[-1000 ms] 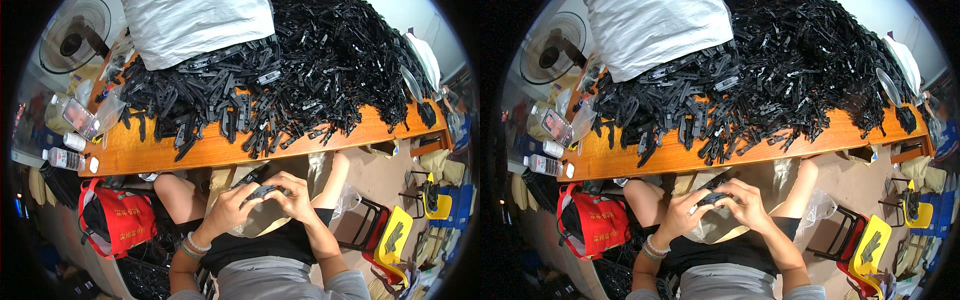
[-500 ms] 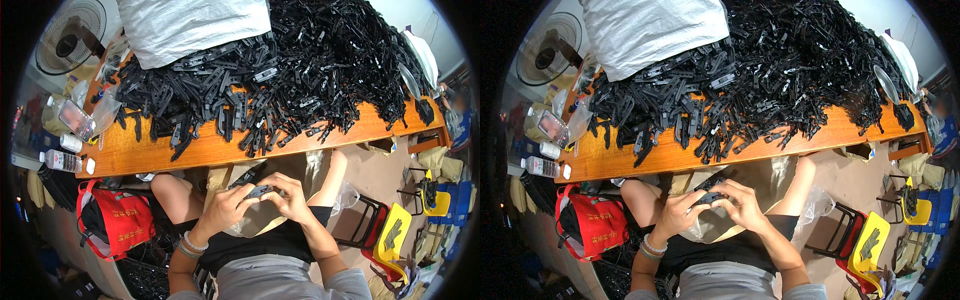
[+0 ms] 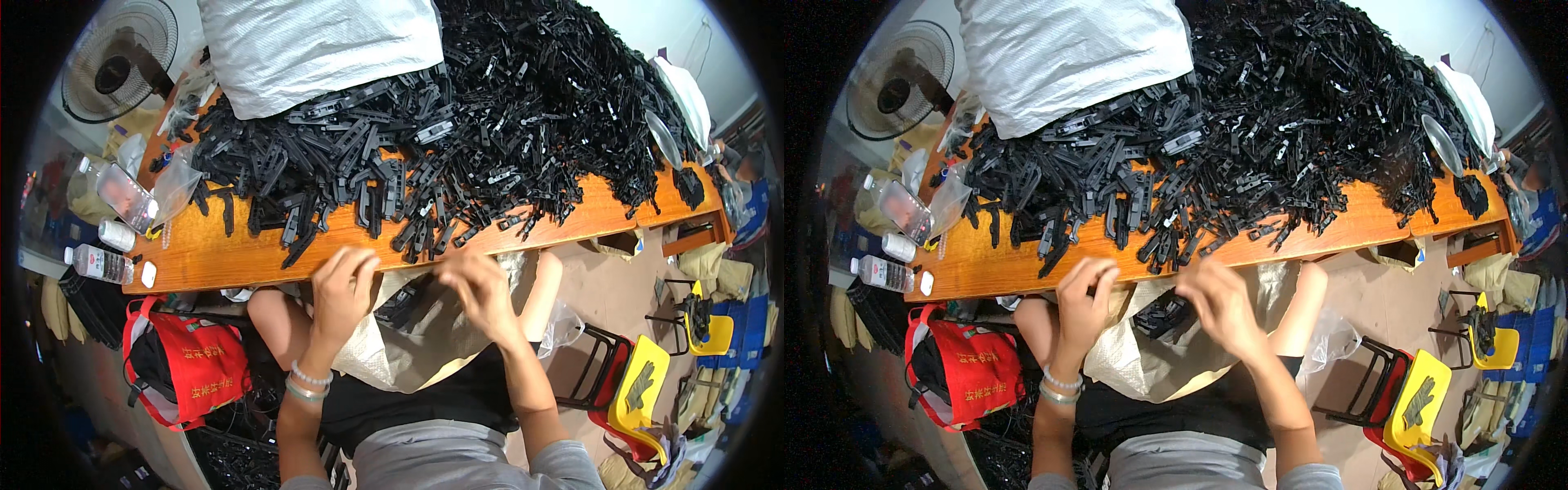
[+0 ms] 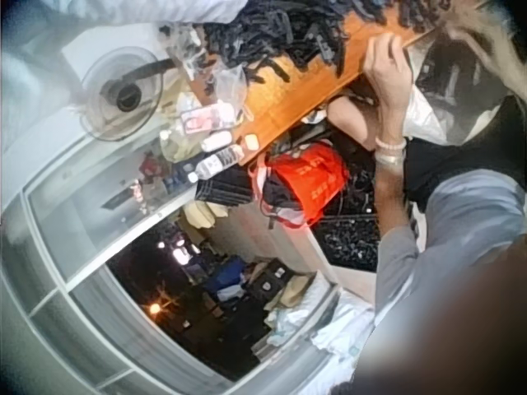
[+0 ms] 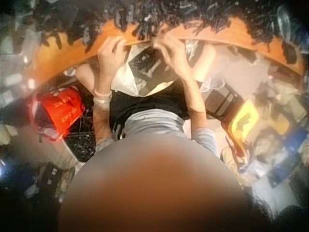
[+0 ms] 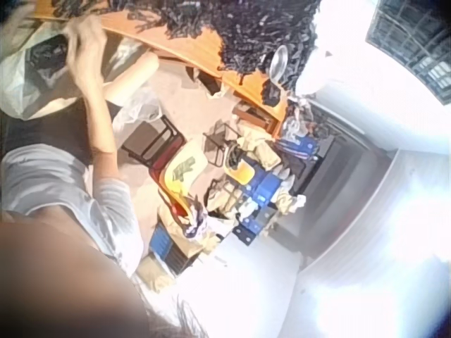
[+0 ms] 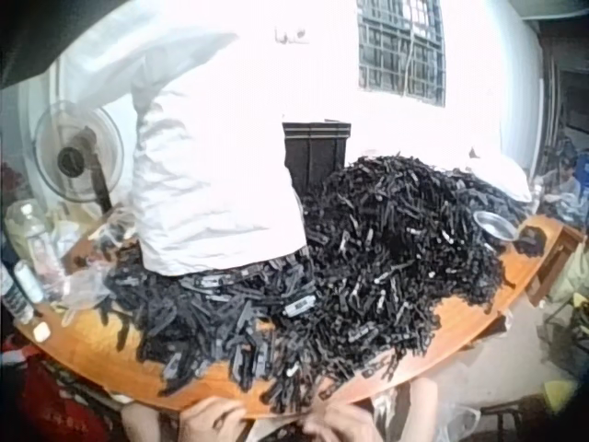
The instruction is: The person sorts small black metal parts by hand, picking them from a pile on a table and placing them into a bag.
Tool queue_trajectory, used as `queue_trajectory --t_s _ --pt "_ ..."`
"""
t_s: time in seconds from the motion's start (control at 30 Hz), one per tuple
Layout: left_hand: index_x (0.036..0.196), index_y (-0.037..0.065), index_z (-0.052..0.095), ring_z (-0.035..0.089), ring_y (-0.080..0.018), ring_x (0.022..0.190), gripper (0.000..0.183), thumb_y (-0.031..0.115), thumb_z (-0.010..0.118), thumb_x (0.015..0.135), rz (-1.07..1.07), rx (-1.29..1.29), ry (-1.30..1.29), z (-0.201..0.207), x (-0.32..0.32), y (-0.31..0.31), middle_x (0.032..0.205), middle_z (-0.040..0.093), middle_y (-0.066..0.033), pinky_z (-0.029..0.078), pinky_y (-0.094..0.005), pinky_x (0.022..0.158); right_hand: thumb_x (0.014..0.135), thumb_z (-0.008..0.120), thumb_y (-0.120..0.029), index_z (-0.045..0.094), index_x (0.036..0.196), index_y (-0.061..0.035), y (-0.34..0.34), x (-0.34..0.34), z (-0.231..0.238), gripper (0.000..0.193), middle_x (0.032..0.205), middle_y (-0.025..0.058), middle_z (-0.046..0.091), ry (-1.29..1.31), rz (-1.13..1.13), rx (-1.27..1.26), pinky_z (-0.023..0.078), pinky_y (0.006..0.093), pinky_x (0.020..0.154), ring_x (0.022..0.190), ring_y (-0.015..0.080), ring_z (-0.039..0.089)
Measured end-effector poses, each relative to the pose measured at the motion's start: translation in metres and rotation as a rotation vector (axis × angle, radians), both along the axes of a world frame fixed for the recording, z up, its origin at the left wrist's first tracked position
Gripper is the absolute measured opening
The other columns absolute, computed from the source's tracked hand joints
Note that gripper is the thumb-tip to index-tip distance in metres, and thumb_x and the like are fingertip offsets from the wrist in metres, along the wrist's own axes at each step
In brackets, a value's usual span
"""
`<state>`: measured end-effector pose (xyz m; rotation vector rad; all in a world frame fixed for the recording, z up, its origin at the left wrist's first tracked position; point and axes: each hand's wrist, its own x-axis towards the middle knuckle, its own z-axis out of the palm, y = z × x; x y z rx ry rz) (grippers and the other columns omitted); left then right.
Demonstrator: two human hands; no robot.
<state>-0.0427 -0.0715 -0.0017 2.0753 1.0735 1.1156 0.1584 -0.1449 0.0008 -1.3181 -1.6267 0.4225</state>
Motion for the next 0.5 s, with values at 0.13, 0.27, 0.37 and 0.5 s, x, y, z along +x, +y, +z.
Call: queue_trajectory --t_s 0.13,0.27,0.37,0.5 --pt "0.088 -0.003 0.061 0.060 -0.0337 0.068 0.006 0.001 0.061 0.083 0.076 0.092 -0.034 0.000 0.022 0.036 0.080 0.060 -0.0165 0.048 -0.0373 0.061 0.079 0.065 -0.004 0.064 0.082 0.0014 0.046 0.007 0.013 0.006 0.076 0.0130 0.055 -0.212 -0.237 0.076 0.045 0.0389 0.066 0.074 0.0291 0.055" --pt "0.086 -0.002 0.065 0.058 -0.0252 0.059 0.023 0.018 0.072 0.079 0.215 0.140 0.232 0.004 0.047 0.061 0.075 0.059 -0.0124 0.046 -0.0340 0.056 0.076 0.070 -0.018 0.066 0.076 -0.0002 0.069 0.001 0.008 0.018 0.080 0.0128 0.058 -0.435 -0.432 -0.124 0.043 0.0382 0.074 0.083 0.0283 0.056" --pt "0.080 -0.002 0.064 0.061 -0.0322 0.066 0.029 0.026 0.074 0.076 0.256 0.119 0.355 0.008 0.054 0.072 0.076 0.061 -0.0131 0.048 -0.0402 0.062 0.073 0.073 -0.022 0.066 0.075 -0.0007 0.076 0.000 0.002 0.022 0.082 0.0119 0.059 -0.442 -0.460 -0.165 0.040 0.0366 0.078 0.087 0.0278 0.055" --pt "0.077 -0.001 0.063 0.060 -0.0321 0.066 0.024 0.019 0.074 0.074 0.242 0.114 0.343 0.009 0.048 0.072 0.075 0.061 -0.0138 0.048 -0.0386 0.061 0.075 0.071 -0.016 0.065 0.078 -0.0001 0.077 0.008 0.000 0.017 0.078 0.0125 0.059 -0.188 -0.539 -0.079 0.044 0.0393 0.074 0.081 0.0304 0.055"
